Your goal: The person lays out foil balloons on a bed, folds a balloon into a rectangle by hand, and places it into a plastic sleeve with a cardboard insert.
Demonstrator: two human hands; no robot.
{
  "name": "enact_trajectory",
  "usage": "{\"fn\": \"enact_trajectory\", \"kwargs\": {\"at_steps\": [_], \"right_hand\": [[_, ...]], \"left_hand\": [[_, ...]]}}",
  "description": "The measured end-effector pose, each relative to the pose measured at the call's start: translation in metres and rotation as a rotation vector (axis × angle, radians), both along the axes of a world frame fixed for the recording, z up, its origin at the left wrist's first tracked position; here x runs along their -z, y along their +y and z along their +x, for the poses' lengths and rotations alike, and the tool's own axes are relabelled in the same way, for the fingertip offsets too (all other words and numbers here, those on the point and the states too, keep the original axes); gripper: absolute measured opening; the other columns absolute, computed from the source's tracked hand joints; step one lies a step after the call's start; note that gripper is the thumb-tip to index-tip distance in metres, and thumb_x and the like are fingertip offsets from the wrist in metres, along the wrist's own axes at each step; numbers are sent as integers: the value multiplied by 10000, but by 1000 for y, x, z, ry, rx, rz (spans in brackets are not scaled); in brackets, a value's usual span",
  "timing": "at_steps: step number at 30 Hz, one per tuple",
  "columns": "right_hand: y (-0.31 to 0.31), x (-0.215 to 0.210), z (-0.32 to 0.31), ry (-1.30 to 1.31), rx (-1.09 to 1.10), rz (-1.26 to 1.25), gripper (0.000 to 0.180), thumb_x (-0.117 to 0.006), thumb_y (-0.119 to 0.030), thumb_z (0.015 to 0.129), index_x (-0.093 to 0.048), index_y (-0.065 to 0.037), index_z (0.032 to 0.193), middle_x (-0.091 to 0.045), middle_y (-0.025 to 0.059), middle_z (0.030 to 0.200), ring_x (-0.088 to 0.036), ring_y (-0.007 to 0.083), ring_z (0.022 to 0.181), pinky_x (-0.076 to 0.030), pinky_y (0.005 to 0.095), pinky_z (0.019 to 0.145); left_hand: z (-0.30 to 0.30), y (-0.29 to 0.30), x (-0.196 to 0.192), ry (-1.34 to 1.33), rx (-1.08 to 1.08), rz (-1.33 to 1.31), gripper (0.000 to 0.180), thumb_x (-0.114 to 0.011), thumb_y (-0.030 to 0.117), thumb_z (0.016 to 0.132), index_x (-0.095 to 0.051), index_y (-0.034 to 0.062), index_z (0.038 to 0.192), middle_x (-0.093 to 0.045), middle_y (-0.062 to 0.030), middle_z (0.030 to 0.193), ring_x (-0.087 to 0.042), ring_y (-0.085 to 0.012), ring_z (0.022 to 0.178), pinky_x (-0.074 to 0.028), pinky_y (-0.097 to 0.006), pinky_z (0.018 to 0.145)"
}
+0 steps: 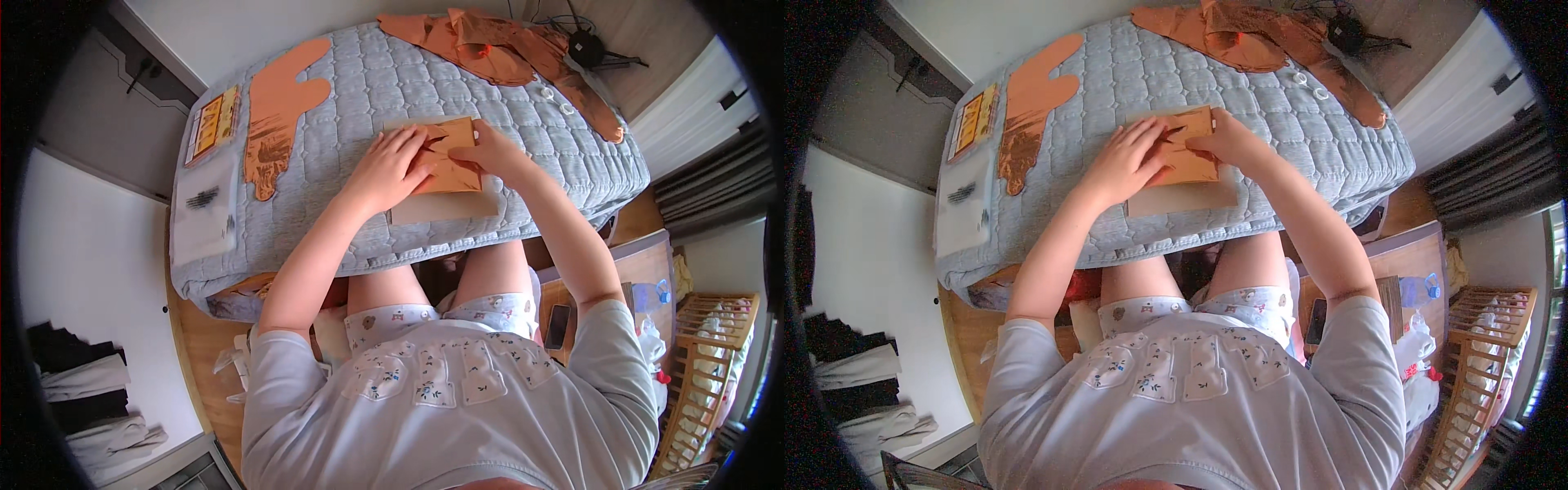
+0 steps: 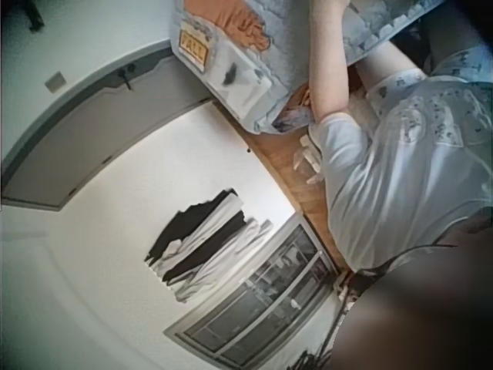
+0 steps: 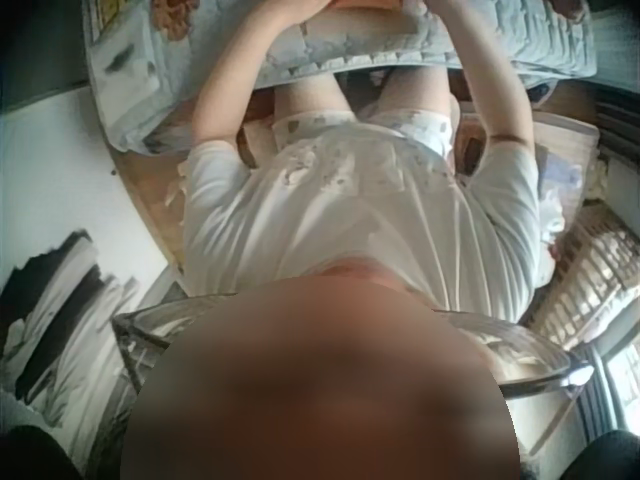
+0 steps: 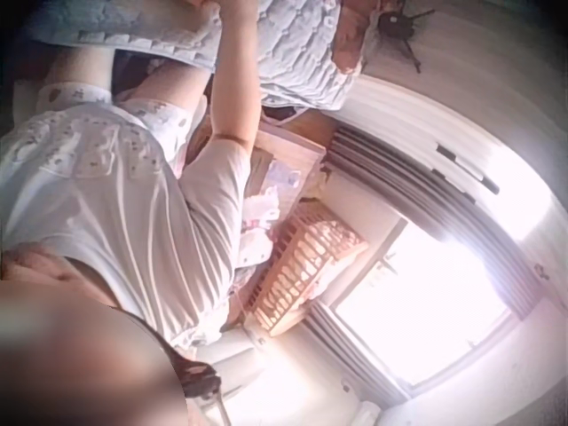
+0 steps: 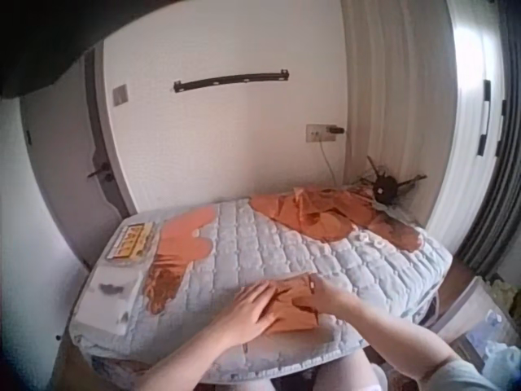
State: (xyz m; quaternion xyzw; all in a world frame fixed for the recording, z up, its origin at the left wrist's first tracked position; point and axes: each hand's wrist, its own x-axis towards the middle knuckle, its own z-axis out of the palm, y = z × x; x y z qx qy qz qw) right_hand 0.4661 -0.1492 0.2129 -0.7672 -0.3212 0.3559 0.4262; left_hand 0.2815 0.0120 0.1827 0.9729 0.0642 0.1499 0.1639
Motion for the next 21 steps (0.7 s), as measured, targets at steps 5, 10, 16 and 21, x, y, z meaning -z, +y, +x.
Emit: {"fn": "enact_trajectory", "kwargs": {"at_steps": [5,10,16,21], "right_hand": [[0,-3,-3,-153,-39,-41,619,-806,-210,866,-483,10,1345,-715,143,1025,-708,201,862,-570,318,677],[-3,-16,-16,-621,-106,-199,769,-813,-346,832,-452,2,1416,-674,246,1178,-669,386,1071,-546,457,917],[-18,15,-16,-1183,-277,121,710,-648,-351,961,-383,-72,1557,-426,181,1565,-397,325,1450,-353,476,1171],[-17,25,-18,-1084,-406,48,627,-484,-402,1050,-366,-80,1574,-385,129,1616,-302,325,1520,-179,530,1254]], "left_hand": [[4,-4,5,19,-42,20,698,-567,499,991,-443,45,1505,-424,-190,1572,-409,-380,1442,-313,-533,1191],[2,-2,18,-30,-59,132,667,-567,430,997,-430,43,1522,-389,-188,1598,-348,-370,1486,-263,-495,1226],[10,-12,2,82,-57,76,667,-578,437,990,-437,62,1524,-376,-180,1606,-347,-378,1485,-265,-497,1228],[6,-6,13,-44,-29,85,677,-592,474,982,-438,95,1521,-394,-181,1591,-356,-371,1482,-277,-513,1220]]}}
